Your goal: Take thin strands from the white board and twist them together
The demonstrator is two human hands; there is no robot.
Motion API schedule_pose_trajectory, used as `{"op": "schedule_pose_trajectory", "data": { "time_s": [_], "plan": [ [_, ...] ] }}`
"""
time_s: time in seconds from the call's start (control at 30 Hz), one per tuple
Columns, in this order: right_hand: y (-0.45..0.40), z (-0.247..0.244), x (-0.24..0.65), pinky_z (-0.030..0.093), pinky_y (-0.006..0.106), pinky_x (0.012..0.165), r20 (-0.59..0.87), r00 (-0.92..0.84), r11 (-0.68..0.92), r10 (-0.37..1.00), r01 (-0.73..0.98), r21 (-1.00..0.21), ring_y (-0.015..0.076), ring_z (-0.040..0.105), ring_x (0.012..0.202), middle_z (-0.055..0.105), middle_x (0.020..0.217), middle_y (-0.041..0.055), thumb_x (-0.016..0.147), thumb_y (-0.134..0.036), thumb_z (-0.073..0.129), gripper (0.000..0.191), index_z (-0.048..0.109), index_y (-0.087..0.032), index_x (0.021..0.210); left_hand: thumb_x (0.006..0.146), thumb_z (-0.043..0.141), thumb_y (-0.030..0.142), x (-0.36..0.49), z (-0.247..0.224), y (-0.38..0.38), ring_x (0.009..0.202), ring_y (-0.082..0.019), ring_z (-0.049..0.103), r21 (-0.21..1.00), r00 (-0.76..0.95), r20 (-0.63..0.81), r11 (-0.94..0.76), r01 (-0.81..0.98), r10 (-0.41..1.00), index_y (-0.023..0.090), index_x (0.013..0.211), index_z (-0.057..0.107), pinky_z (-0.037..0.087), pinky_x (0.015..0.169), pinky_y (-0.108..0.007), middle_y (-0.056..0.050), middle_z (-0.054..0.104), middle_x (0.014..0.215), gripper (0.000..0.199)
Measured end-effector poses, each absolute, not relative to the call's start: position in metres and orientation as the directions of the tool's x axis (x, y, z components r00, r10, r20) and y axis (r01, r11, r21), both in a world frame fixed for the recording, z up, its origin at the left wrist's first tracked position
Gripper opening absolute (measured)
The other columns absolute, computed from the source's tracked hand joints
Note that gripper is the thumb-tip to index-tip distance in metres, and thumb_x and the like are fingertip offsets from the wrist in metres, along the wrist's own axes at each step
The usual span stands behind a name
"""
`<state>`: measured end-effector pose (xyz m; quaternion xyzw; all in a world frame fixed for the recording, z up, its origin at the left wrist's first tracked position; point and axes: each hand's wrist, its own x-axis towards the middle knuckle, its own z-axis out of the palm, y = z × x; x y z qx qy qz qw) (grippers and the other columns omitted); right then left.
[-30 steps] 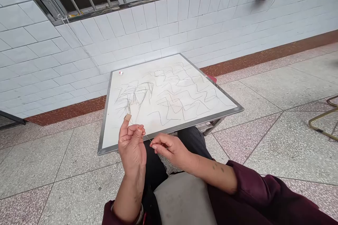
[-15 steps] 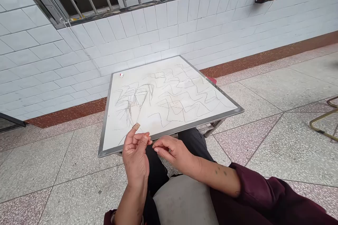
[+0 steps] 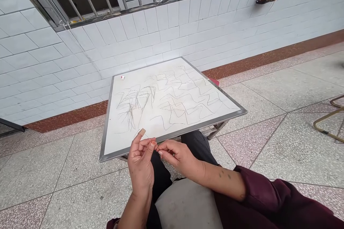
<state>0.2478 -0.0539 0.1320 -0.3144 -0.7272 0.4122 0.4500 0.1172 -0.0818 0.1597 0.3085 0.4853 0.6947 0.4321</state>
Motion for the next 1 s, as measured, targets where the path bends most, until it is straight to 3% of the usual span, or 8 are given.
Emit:
{"op": "schedule_pose_trajectory", "data": {
  "time_s": [0.27, 0.4, 0.53, 0.8, 1.0],
  "plan": [
    [-0.053, 0.127, 0.248, 0.046, 0.025, 0.064, 0.38, -0.415, 0.452, 0.827, 0.088, -0.888, 0.0131, 0.057, 0.068, 0.065, 0.076, -0.0001, 0.094, -0.028, 0.055, 0.013, 0.065, -0.021, 0.087, 0.073, 0.081, 0.026, 0.118, 0.155, -0.083, 0.076, -0.013, 0.065, 0.93, -0.457, 0.032, -0.194, -0.312, 0.889, 0.023, 0.119, 0.066, 0.05, 0.091, -0.034, 0.001, 0.069, 0.079, 0.049],
    [-0.052, 0.125, 0.249, 0.048, 0.027, 0.07, 0.457, -0.388, 0.527, 0.8, 0.093, -0.845, 0.0147, 0.06, 0.073, 0.067, 0.078, 0.0014, 0.095, -0.029, 0.055, 0.014, 0.065, -0.022, 0.087, 0.075, 0.08, 0.028, 0.118, 0.154, -0.084, 0.082, -0.016, 0.067, 0.948, -0.447, 0.025, -0.163, -0.273, 0.894, 0.022, 0.121, 0.065, 0.051, 0.091, -0.036, 0.0, 0.07, 0.082, 0.049],
    [-0.052, 0.123, 0.25, 0.05, 0.029, 0.074, 0.505, -0.407, 0.594, 0.761, 0.127, -0.794, 0.0163, 0.061, 0.077, 0.068, 0.08, 0.0029, 0.097, -0.03, 0.052, 0.017, 0.065, -0.022, 0.09, 0.078, 0.078, 0.028, 0.116, 0.152, -0.085, 0.084, -0.015, 0.067, 0.965, -0.432, 0.042, -0.149, -0.218, 0.901, 0.023, 0.123, 0.063, 0.051, 0.091, -0.034, 0.0, 0.07, 0.081, 0.047],
    [-0.052, 0.119, 0.25, 0.05, 0.029, 0.072, 0.487, -0.412, 0.581, 0.77, 0.135, -0.803, 0.0157, 0.06, 0.075, 0.067, 0.078, 0.0025, 0.099, -0.031, 0.049, 0.021, 0.065, -0.022, 0.089, 0.075, 0.08, 0.029, 0.117, 0.153, -0.089, 0.087, -0.016, 0.067, 0.987, -0.449, 0.06, -0.12, -0.107, 0.891, 0.025, 0.125, 0.063, 0.052, 0.088, -0.031, -0.001, 0.071, 0.087, 0.053],
    [-0.053, 0.119, 0.25, 0.05, 0.028, 0.071, 0.487, -0.374, 0.558, 0.789, 0.105, -0.823, 0.0159, 0.061, 0.076, 0.068, 0.08, 0.0021, 0.096, -0.031, 0.055, 0.015, 0.065, -0.023, 0.089, 0.076, 0.079, 0.031, 0.117, 0.152, -0.088, 0.084, -0.016, 0.068, 0.979, -0.435, 0.032, -0.116, -0.167, 0.9, 0.024, 0.125, 0.064, 0.052, 0.087, -0.031, -0.002, 0.073, 0.086, 0.052]
  ]
}}
